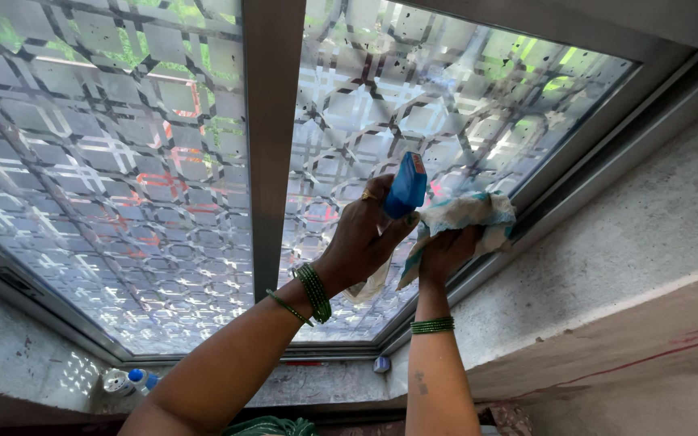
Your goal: The person sprays liquid on a window from a bottle and wipes the glass and metal frame with a cloth.
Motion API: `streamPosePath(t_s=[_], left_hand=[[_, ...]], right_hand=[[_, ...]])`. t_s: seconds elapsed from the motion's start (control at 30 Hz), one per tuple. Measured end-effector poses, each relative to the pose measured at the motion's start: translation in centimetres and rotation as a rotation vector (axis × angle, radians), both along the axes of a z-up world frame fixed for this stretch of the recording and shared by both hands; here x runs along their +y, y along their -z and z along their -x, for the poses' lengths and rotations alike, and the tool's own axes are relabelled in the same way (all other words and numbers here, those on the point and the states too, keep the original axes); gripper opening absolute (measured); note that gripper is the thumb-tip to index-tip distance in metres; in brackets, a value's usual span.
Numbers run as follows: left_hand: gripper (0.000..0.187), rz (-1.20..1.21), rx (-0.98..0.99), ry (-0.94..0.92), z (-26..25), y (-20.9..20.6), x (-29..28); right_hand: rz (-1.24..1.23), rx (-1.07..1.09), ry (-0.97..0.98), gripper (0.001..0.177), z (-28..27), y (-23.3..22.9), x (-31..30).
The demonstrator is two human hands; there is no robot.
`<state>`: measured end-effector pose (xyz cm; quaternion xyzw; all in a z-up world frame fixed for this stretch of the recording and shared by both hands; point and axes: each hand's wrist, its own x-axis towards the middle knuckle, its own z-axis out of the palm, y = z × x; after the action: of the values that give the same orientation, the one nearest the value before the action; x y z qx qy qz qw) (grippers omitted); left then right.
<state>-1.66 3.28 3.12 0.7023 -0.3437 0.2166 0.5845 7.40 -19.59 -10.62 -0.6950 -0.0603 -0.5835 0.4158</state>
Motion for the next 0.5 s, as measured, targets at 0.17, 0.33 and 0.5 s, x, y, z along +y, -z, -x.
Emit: streamPosePath(t_s=[0.17,0.33,0.5], left_hand=[[0.055,-0.031,-0.003,-0.012,0.0,-2.0,-1.3],[0.058,0.024,-0.165,0.013,-0.8,-2.3,-2.5],[0.058,-0.036,-0.080,-0.015,-2.1,-2.8,-2.6]], right_hand=[[-0.385,-0.070,-0.412,0.044,-0.9,0.2,0.2],[-0.377,0.003,-0.417,0.036,0.1,-0.2,1.2],[-0.241,0.052,-0.191,0.032,0.1,0.1,1.0]])
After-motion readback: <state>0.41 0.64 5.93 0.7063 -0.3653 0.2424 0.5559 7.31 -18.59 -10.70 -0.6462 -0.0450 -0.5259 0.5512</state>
